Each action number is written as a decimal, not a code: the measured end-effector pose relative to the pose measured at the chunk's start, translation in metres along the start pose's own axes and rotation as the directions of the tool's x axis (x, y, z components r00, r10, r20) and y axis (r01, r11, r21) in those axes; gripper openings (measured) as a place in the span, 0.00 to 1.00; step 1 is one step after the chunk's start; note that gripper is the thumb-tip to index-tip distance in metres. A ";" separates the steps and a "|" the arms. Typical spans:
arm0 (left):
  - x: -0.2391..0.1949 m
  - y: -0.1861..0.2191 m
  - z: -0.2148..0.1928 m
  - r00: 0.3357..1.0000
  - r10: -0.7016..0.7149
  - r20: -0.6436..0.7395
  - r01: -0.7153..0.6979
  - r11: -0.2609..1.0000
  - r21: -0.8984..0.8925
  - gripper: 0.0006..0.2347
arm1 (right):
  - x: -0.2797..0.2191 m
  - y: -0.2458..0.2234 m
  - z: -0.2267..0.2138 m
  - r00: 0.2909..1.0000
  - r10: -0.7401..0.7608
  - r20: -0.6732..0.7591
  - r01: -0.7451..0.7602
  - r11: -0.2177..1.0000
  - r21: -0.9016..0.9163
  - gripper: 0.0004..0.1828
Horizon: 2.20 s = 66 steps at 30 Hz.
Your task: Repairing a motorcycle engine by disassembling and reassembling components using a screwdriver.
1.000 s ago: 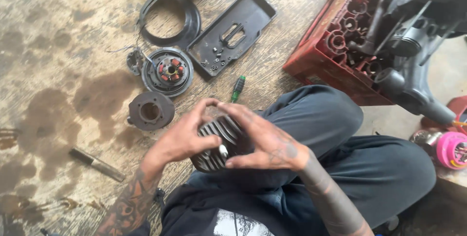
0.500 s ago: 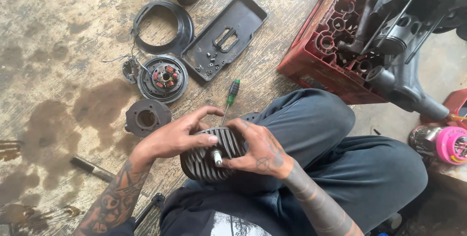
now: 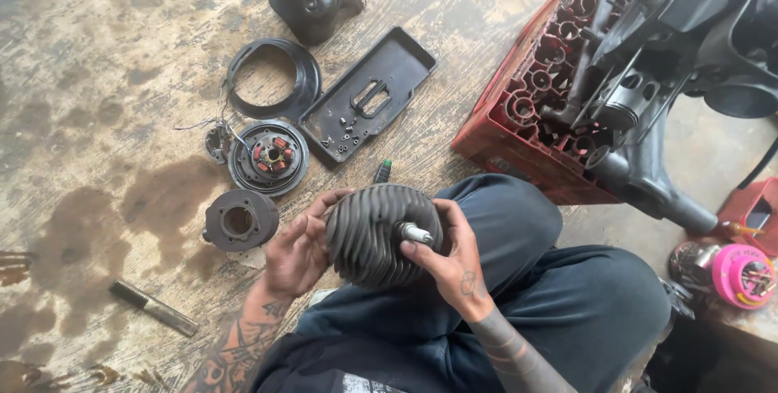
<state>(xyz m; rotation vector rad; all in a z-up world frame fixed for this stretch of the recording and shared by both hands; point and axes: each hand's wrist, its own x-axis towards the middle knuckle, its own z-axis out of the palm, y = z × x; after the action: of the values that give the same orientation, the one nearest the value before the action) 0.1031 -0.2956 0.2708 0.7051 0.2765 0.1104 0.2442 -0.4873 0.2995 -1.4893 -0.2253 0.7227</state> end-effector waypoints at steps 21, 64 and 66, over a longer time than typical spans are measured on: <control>0.013 -0.013 0.050 0.898 0.163 -0.409 -0.011 0.937 0.350 0.39 | -0.028 0.033 0.027 0.998 -0.059 0.016 0.060 0.895 -0.443 0.57; -0.035 0.054 -0.186 0.332 0.212 -0.919 0.804 0.446 0.393 0.41 | -0.126 0.120 -0.341 0.953 -0.208 -0.220 0.079 0.872 -0.483 0.35; -0.032 0.056 -0.179 0.327 0.189 -0.926 0.793 0.477 0.378 0.41 | -0.128 0.126 -0.344 0.947 -0.277 -0.163 0.157 0.840 -0.520 0.42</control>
<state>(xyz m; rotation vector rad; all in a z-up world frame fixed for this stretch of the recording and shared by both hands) 0.0205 -0.1473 0.1843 1.5098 1.7379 -0.1263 0.2997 -0.8528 0.1800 -1.9916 -0.4216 0.3028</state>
